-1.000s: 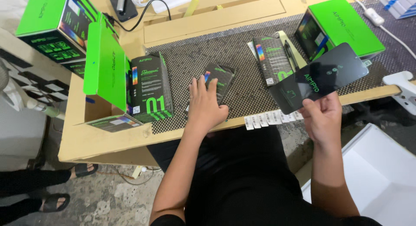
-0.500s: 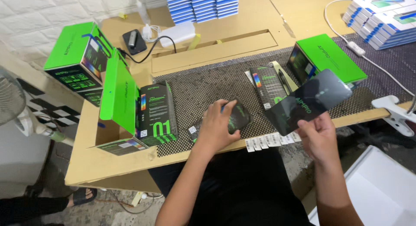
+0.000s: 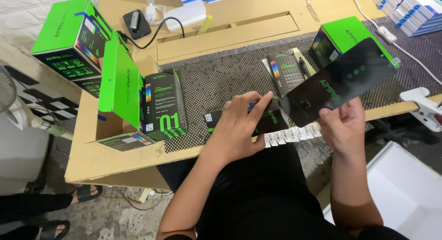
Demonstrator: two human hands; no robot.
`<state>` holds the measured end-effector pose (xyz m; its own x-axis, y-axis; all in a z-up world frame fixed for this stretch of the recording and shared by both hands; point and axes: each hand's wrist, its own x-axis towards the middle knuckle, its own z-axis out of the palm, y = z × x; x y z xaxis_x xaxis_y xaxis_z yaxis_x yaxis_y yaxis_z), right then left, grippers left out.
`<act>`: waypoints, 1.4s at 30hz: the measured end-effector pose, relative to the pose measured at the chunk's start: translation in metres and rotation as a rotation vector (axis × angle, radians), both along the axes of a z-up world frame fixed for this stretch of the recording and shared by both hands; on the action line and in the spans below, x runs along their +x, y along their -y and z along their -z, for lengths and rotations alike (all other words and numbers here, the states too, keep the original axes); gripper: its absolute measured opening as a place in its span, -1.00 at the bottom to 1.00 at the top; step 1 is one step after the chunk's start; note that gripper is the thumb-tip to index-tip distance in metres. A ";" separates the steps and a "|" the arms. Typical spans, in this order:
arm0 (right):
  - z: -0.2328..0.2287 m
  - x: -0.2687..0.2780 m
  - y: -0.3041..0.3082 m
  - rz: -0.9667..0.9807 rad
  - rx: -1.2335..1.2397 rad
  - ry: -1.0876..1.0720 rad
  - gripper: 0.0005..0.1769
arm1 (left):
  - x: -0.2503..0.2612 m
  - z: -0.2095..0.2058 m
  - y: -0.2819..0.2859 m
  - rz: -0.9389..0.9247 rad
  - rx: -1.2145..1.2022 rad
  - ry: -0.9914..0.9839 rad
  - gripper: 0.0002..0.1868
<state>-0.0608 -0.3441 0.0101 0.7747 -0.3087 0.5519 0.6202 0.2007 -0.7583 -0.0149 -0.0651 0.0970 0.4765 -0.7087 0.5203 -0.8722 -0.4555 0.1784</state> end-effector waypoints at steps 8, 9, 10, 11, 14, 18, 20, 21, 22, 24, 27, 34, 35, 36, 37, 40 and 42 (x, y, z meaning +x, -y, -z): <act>-0.022 0.005 -0.023 0.097 -0.189 0.089 -0.35 | -0.004 0.006 0.009 -0.012 -0.060 0.030 0.14; -0.021 0.004 -0.023 0.113 -0.173 0.046 -0.40 | -0.005 0.006 0.011 -0.021 -0.081 0.049 0.13; -0.020 0.005 -0.022 0.111 -0.173 0.047 -0.40 | -0.005 0.006 0.012 -0.023 -0.081 0.050 0.13; -0.018 0.006 -0.022 0.112 -0.196 0.055 -0.44 | -0.005 0.006 0.013 -0.036 -0.092 0.033 0.12; -0.024 0.001 -0.029 0.139 -0.239 0.027 -0.45 | -0.005 0.008 0.014 -0.044 -0.111 0.035 0.19; -0.033 -0.006 -0.034 0.254 -0.377 -0.159 -0.69 | -0.004 0.011 0.014 -0.040 -0.122 0.039 0.28; -0.031 -0.007 -0.026 0.252 -0.436 -0.159 -0.78 | -0.007 0.007 0.012 -0.051 -0.121 0.029 0.25; -0.029 -0.007 -0.023 0.246 -0.496 -0.145 -0.74 | -0.008 0.004 0.011 -0.068 -0.124 0.033 0.22; -0.036 -0.010 -0.026 0.247 -0.496 -0.145 -0.74 | -0.012 0.001 0.011 -0.066 -0.124 0.033 0.22; -0.052 -0.015 -0.031 0.229 -0.646 -0.073 -0.43 | -0.019 -0.007 0.009 -0.058 -0.157 0.002 0.00; -0.040 -0.026 -0.033 0.160 -0.571 -0.099 -0.58 | -0.034 -0.013 0.003 -0.021 -0.254 -0.088 0.01; -0.105 -0.065 -0.099 -0.262 -0.412 -0.065 -0.20 | -0.047 0.011 -0.011 0.212 -0.595 -0.627 -0.14; -0.105 -0.065 -0.102 -0.244 -0.507 0.003 -0.20 | -0.041 0.040 -0.007 0.604 -0.876 -1.037 -0.08; -0.106 -0.067 -0.105 -0.226 -0.600 0.068 -0.18 | -0.036 0.070 -0.004 1.016 -1.143 -1.443 0.02; -0.102 -0.067 -0.106 -0.231 -0.599 0.068 -0.18 | -0.036 0.075 -0.006 1.012 -1.146 -1.441 0.02; -0.097 -0.068 -0.109 -0.171 -0.667 0.174 -0.28 | -0.034 0.085 -0.010 1.146 -1.130 -1.581 -0.10; -0.099 -0.070 -0.113 -0.202 -0.540 0.134 -0.40 | -0.033 0.088 -0.010 1.257 -1.134 -1.583 -0.24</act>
<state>-0.1309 -0.2309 0.1091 0.7018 0.1896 0.6867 0.7071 -0.0678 -0.7039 -0.0479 -0.0551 0.0092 0.4760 -0.6676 0.5725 0.4855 0.7423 0.4619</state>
